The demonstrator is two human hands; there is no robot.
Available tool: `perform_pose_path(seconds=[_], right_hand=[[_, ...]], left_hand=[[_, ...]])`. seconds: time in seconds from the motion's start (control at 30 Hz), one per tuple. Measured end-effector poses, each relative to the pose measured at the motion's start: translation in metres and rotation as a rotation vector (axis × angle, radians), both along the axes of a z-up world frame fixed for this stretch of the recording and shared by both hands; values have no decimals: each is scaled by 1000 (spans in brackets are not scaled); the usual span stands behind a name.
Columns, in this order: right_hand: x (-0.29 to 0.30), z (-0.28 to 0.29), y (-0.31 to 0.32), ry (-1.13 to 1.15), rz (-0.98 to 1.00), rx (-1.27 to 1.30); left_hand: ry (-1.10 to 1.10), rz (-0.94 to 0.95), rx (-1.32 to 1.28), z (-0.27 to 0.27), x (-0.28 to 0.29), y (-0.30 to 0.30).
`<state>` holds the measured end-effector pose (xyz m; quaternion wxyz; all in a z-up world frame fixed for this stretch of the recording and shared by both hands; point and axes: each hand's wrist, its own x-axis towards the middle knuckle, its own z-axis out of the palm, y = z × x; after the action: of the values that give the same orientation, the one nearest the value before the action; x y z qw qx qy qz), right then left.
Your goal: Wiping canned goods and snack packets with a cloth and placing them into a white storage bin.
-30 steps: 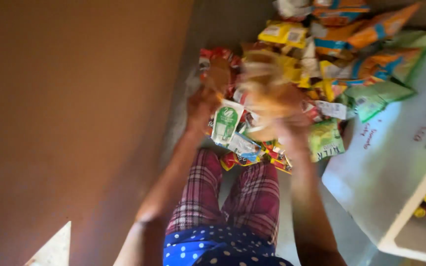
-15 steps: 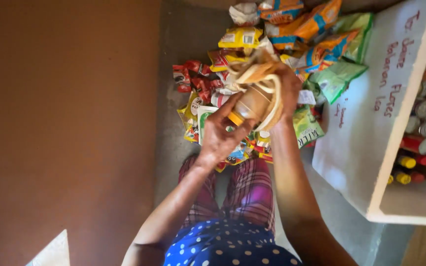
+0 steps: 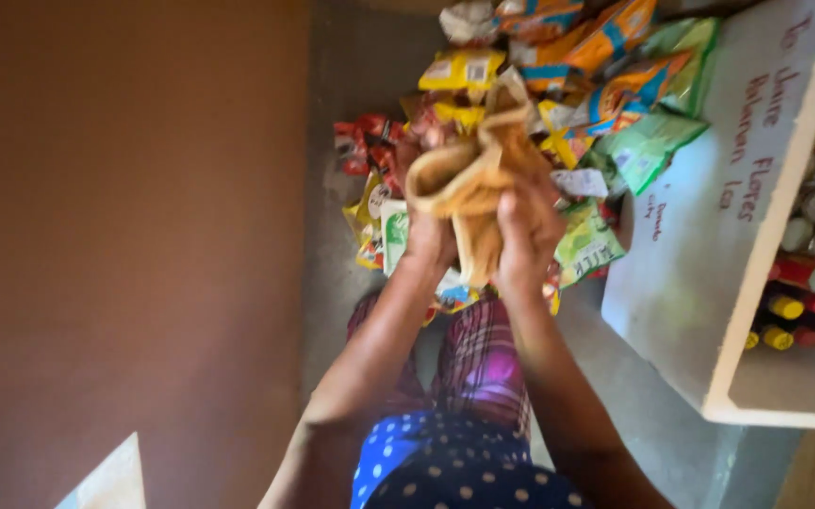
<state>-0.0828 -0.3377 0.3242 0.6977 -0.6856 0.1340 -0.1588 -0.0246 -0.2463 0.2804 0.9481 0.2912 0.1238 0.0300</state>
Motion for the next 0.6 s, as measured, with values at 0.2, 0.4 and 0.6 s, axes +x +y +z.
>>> perform_pose_path(seconds=[0.2, 0.4, 0.6], right_hand=[[11, 34, -3, -51, 260, -123], [-7, 65, 21, -79, 321, -677], [16, -8, -24, 205, 178, 22]], left_hand=[[239, -462, 109, 6, -8, 18], [81, -504, -27, -150, -50, 27], [-1, -703, 788, 40, -8, 24]])
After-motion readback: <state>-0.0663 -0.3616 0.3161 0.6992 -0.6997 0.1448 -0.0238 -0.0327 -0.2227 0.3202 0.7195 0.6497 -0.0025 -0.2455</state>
